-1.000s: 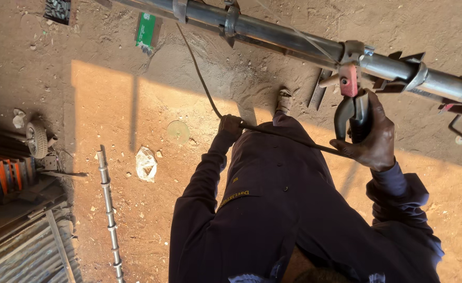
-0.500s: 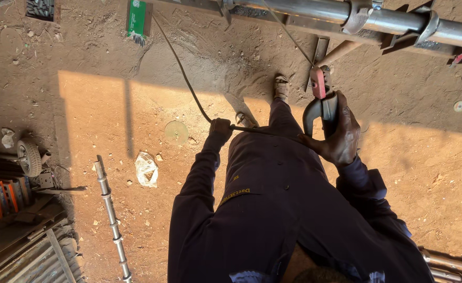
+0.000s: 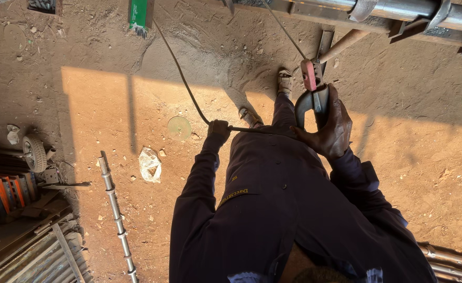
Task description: The person welds joints on a long metal pipe frame resting on supports in a workshop. Holding an electrode holder in one hand, they strike arcs that produce sparks, weld several joints along the frame, reposition the frame and their stance between welds, and at times steady the frame with the free hand while working.
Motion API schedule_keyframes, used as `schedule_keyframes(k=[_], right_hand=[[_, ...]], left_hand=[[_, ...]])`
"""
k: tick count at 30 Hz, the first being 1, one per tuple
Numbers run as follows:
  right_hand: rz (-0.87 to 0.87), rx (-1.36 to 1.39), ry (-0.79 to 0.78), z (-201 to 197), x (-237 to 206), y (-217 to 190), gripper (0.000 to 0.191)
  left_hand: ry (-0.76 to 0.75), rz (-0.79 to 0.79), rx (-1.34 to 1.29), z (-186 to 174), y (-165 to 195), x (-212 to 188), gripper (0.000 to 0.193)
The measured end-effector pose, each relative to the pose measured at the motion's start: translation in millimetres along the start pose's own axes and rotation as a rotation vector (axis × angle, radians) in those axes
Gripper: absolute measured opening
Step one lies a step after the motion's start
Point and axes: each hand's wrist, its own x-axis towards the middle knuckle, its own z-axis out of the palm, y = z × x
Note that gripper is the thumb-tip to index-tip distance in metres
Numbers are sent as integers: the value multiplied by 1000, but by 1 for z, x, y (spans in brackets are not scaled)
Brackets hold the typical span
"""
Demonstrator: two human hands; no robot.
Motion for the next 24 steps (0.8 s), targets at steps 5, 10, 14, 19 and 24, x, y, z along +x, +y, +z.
schedule_keyframes(k=[5, 10, 14, 19, 24], right_hand=[[-16, -9, 1, 0, -1, 1, 125], [3, -21, -17, 1, 0, 2, 124], [-44, -42, -3, 1, 2, 0, 124], [15, -46, -37, 1, 3, -6, 122], [48, -43, -63, 0, 4, -12, 122]], left_hand=[[-27, -21, 25, 2, 1, 1, 34], [-21, -22, -11, 2, 0, -1, 34], [8, -37, -66, 3, -2, -3, 33], [13, -25, -40, 1, -1, -4, 32], [29, -13, -85, 0, -2, -7, 33]])
